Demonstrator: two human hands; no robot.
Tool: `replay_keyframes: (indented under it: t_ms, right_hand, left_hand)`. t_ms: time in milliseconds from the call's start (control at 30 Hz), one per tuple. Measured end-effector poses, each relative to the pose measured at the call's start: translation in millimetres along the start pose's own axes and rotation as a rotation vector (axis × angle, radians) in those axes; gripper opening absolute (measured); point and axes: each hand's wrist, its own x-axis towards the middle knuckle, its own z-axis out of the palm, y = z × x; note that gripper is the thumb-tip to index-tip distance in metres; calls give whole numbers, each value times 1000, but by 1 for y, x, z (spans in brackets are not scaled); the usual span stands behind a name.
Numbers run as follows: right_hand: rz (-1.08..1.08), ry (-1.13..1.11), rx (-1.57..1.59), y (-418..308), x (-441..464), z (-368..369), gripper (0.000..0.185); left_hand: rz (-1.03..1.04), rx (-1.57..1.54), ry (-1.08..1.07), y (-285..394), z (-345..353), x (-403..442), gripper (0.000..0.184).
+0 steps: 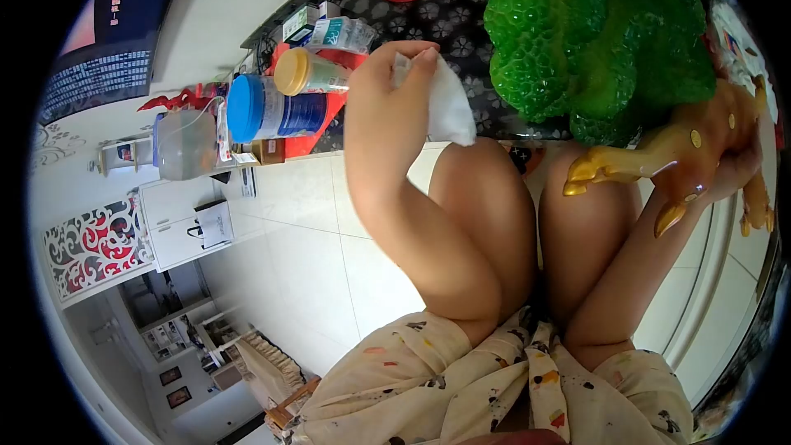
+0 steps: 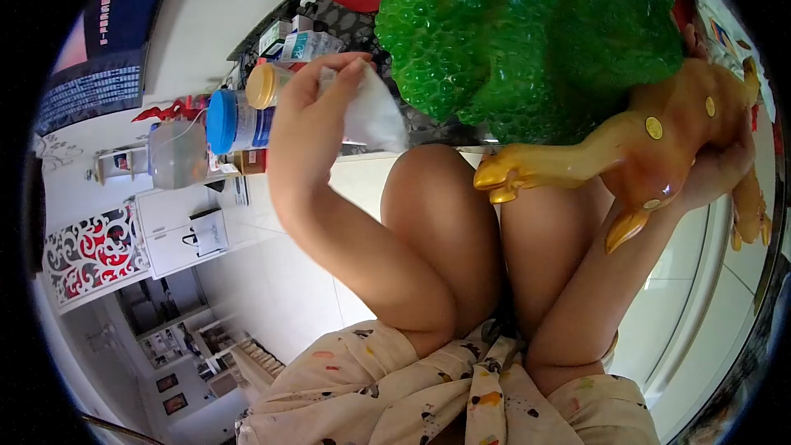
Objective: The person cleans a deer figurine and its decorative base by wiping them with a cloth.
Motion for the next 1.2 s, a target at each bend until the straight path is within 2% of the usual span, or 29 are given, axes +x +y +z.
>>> replay_keyframes:
  t_ms: [67, 167, 200, 300, 333, 400, 433, 467, 533, 600, 667, 767, 867, 967, 1067, 1167, 1200]
  right_hand:
    - [-40, 29, -41, 2, 2, -2, 54]
    - [-8, -17, -10, 0, 5, -3, 53]
    - [19, -25, -11, -2, 5, -3, 53]
    - [75, -62, 7, -1, 4, -6, 50]
    - [75, -80, 12, 0, 3, -9, 47]
    - [65, -92, 8, 0, 5, -8, 44]
    - [58, -81, 3, 0, 4, -6, 44]
    - [48, -70, -8, -1, 4, -4, 43]
    - [90, -117, 64, -2, 7, -8, 42]
    - [122, -168, 114, -3, 11, -14, 41]
    - [149, -221, 139, -3, 13, -17, 41]
    - [-140, -86, -299, -1, 2, 2, 47]
    - [19, -126, 31, 5, 17, -18, 41]
    - [-60, -47, -114, 4, 14, -8, 46]
    - [-19, -123, -51, -1, 3, 1, 23]
    - [31, -43, 10, -2, -17, 22, 22]
    - [67, -80, 104, -5, -13, 23, 22]
  left_hand:
    - [4, 149, 20, -8, 7, 9, 27]
    - [-54, 154, -56, -22, 17, 23, 28]
    - [-92, 186, -84, -22, 18, 24, 36]
    - [-61, 370, 204, -33, 22, 25, 47]
    - [12, 505, 284, -31, 16, 24, 56]
    - [108, 136, 400, -18, 2, 16, 56]
    - [91, -53, 378, 16, -7, -1, 53]
    - [314, -294, 422, 23, -10, -8, 46]
    - [475, -412, 409, 48, -16, -28, 55]
    - [650, -561, 288, 52, -38, -38, 57]
    - [712, -578, 131, 43, -56, -52, 56]
    - [698, -543, -75, 25, -67, -68, 54]
    - [642, -474, -205, 11, -69, -82, 52]
    - [583, -437, -275, 0, -72, -85, 50]
    - [543, -420, -333, -8, -73, -86, 48]
    - [529, -399, -373, -13, -76, -90, 46]
    - [529, -397, -382, -14, -77, -90, 46]
